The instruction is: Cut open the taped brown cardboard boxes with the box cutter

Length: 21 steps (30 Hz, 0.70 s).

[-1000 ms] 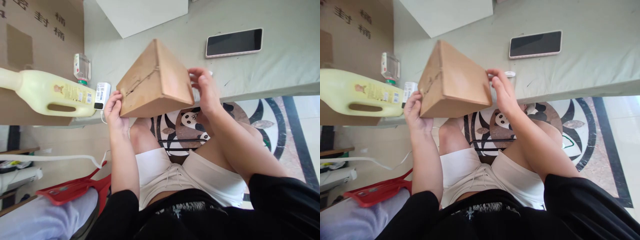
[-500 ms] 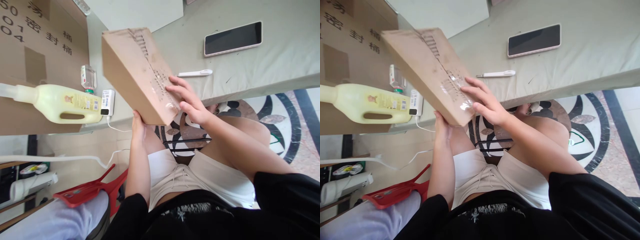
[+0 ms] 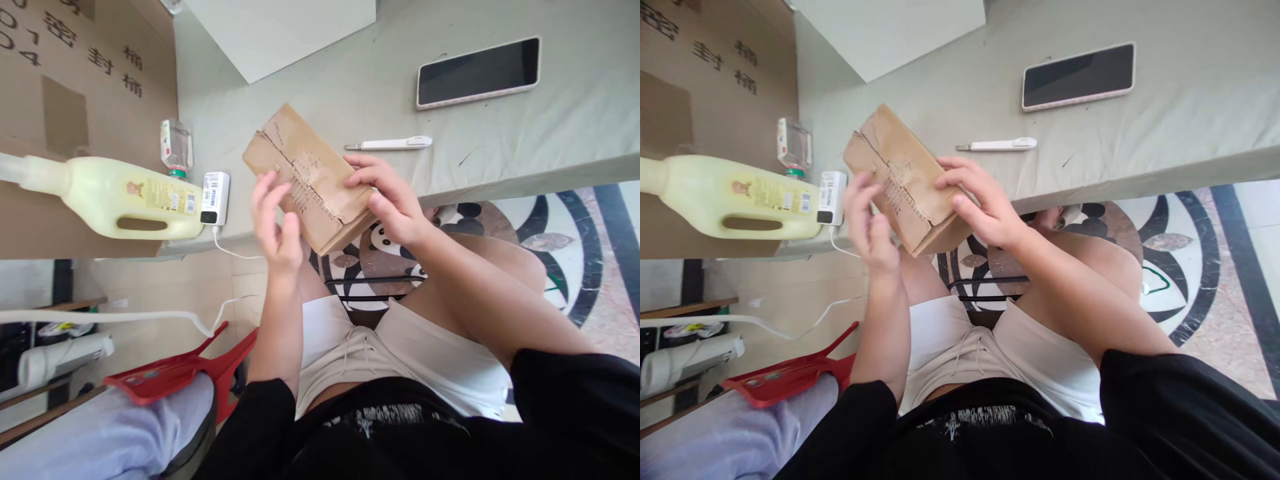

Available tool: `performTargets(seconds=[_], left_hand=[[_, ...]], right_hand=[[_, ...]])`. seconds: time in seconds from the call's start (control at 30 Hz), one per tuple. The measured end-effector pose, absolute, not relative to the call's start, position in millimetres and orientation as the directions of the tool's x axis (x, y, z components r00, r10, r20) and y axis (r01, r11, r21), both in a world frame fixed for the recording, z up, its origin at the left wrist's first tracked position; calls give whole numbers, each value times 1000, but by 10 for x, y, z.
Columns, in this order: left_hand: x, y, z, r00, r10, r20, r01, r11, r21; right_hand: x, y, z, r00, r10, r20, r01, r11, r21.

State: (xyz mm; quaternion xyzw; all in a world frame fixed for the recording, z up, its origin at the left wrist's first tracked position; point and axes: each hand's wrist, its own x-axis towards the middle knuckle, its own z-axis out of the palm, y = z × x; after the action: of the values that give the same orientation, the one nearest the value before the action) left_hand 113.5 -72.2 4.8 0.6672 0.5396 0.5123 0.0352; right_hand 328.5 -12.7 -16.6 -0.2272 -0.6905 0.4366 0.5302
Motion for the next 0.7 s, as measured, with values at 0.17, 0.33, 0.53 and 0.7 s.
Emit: performTargets(seconds=[0.17, 0.33, 0.53, 0.7], left_hand=[[1230, -550, -184, -110, 622, 775, 730, -479, 488], [1282, -537, -253, -182, 648, 740, 744, -401, 534], [1258, -525, -214, -163, 649, 743, 741, -416, 527], [1384, -516, -34, -149, 729, 668, 745, -361, 561]], right_hand=[[3495, 107, -137, -165, 944, 286, 298, 325, -898], [3582, 367, -261, -98, 988, 117, 730, 151, -667], [3455, 448, -271, -113, 992, -55, 855, 69, -514], [3516, 384, -137, -36, 999, -34, 584, -6, -811]])
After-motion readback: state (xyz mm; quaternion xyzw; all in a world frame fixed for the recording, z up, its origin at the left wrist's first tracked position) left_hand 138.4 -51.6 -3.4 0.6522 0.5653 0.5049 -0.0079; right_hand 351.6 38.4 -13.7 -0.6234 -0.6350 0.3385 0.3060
